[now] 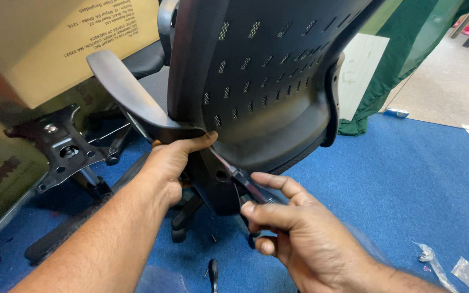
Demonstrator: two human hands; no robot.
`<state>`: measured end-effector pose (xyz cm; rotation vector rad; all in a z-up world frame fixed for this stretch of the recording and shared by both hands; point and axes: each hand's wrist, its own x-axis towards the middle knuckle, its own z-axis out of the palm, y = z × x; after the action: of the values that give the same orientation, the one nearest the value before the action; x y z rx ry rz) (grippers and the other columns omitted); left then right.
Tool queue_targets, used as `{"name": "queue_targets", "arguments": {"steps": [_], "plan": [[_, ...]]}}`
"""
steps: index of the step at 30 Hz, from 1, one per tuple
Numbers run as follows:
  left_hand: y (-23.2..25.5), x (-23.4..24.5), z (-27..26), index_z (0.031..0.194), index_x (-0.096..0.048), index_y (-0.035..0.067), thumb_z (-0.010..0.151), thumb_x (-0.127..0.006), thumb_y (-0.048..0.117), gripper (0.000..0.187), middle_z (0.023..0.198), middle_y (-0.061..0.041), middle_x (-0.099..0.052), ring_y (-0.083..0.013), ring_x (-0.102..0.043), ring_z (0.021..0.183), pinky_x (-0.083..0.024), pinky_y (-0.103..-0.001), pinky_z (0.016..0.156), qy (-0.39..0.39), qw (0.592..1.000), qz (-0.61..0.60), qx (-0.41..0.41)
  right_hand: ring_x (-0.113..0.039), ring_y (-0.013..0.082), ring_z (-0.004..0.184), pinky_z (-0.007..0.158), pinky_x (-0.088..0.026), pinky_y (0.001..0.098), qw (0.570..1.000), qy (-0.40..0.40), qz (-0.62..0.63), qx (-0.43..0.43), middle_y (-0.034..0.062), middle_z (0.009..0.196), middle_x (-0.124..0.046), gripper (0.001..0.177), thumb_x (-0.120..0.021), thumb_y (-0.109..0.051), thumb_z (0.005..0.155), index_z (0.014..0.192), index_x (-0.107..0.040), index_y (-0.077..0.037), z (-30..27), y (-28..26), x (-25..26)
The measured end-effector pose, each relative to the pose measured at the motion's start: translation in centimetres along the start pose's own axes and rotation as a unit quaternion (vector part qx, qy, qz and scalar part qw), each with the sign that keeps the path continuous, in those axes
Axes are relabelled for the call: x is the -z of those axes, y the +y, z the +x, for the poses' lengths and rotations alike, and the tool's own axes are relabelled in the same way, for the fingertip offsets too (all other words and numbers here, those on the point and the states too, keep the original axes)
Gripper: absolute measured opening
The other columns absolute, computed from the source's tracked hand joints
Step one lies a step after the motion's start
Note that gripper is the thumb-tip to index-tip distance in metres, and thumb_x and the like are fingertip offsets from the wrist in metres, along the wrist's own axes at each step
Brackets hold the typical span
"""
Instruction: The person uses a screwdriver to tighten a screw on the left armrest of a black office chair. The person holds the armrest steady with the left hand while turning the screwdriver with the right hand.
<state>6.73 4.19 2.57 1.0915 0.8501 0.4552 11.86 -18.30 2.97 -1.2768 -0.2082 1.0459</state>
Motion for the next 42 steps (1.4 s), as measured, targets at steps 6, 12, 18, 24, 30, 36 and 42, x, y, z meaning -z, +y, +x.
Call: {"name": "queue_targets", "arguments": {"steps": [6, 12, 18, 24, 30, 36, 42], "plan": [[0.0, -0.2, -0.3, 0.13, -0.052, 0.014, 0.061, -0.091, 0.028, 0.081, 0.114, -0.009, -0.074, -0.0286, -0.069, 0.109, -0.048, -0.055, 0.095, 0.039, 0.999, 0.008, 0.018, -0.066, 0.0203, 0.084, 0.068, -0.055, 0.0351, 0.985, -0.024, 0.158, 0.065, 0.0144, 0.095, -0.07, 0.059, -0.053, -0.045, 0.1, 0.134, -0.061, 0.003, -0.4, -0.6, -0.7], [0.1, -0.1, -0.5, 0.13, -0.053, 0.012, 0.061, -0.09, 0.03, 0.08, 0.113, -0.01, -0.074, -0.0291, -0.07, 0.107, -0.048, -0.053, 0.093, 0.031, 0.999, 0.026, 0.013, -0.067, 0.0226, 0.086, 0.067, -0.056, 0.033, 0.97, -0.185, 0.105, 0.119, 0.0147, 0.095, -0.07, 0.068, -0.044, -0.053, 0.109, 0.139, -0.051, 0.008, 0.4, -0.7, 0.0], [0.6, 0.1, -0.7, 0.13, -0.048, 0.014, 0.061, -0.09, 0.028, 0.082, 0.113, -0.009, -0.073, -0.0291, -0.071, 0.106, -0.053, -0.052, 0.091, 0.035, 0.999, 0.016, 0.024, -0.061, 0.0158, 0.082, 0.059, -0.049, 0.0292, 0.995, -0.05, -0.014, 0.085, 0.0109, 0.097, -0.07, 0.051, -0.06, -0.025, 0.105, 0.149, -0.047, -0.004, 0.7, -0.1, 0.7], [0.4, -0.3, -0.9, 0.132, -0.054, 0.01, 0.063, -0.089, 0.029, 0.08, 0.114, -0.012, -0.074, -0.0295, -0.072, 0.104, -0.053, -0.052, 0.091, 0.025, 0.999, 0.028, 0.017, -0.063, 0.0153, 0.078, 0.054, -0.051, 0.03, 0.995, -0.049, 0.059, 0.068, 0.0079, 0.088, -0.068, 0.064, -0.051, -0.053, 0.106, 0.14, -0.051, 0.001, 0.4, -0.1, 0.2], [0.2, -0.5, -1.2, 0.134, -0.05, 0.01, 0.064, -0.089, 0.028, 0.082, 0.112, -0.012, -0.073, -0.0299, -0.071, 0.105, -0.052, -0.051, 0.092, 0.037, 0.998, 0.039, 0.02, -0.062, 0.02, 0.069, 0.052, -0.047, 0.0315, 0.999, 0.041, 0.01, -0.008, 0.0117, 0.078, -0.068, 0.049, -0.048, -0.045, 0.101, 0.123, -0.063, -0.004, 0.2, -1.1, -0.1], [0.2, -0.3, -1.2, 0.131, -0.055, 0.008, 0.066, -0.089, 0.031, 0.076, 0.112, -0.013, -0.077, -0.028, -0.073, 0.104, -0.052, -0.048, 0.093, 0.018, 0.999, 0.042, 0.026, -0.061, 0.0174, 0.077, 0.06, -0.048, 0.0319, 0.991, 0.13, 0.037, 0.007, 0.01, 0.083, -0.069, 0.035, -0.059, -0.031, 0.101, 0.123, -0.069, -0.006, -0.2, -1.2, -1.1], [0.2, -0.1, -1.1, 0.125, -0.064, 0.008, 0.064, -0.089, 0.031, 0.07, 0.109, -0.013, -0.078, -0.0291, -0.074, 0.101, -0.052, -0.048, 0.092, 0.005, 0.999, 0.04, 0.017, -0.061, 0.0243, 0.072, 0.056, -0.045, 0.0349, 0.988, 0.141, 0.049, -0.035, 0.013, 0.08, -0.066, 0.054, -0.046, -0.055, 0.1, 0.118, -0.068, -0.009, -0.2, -1.3, -1.8]]}}
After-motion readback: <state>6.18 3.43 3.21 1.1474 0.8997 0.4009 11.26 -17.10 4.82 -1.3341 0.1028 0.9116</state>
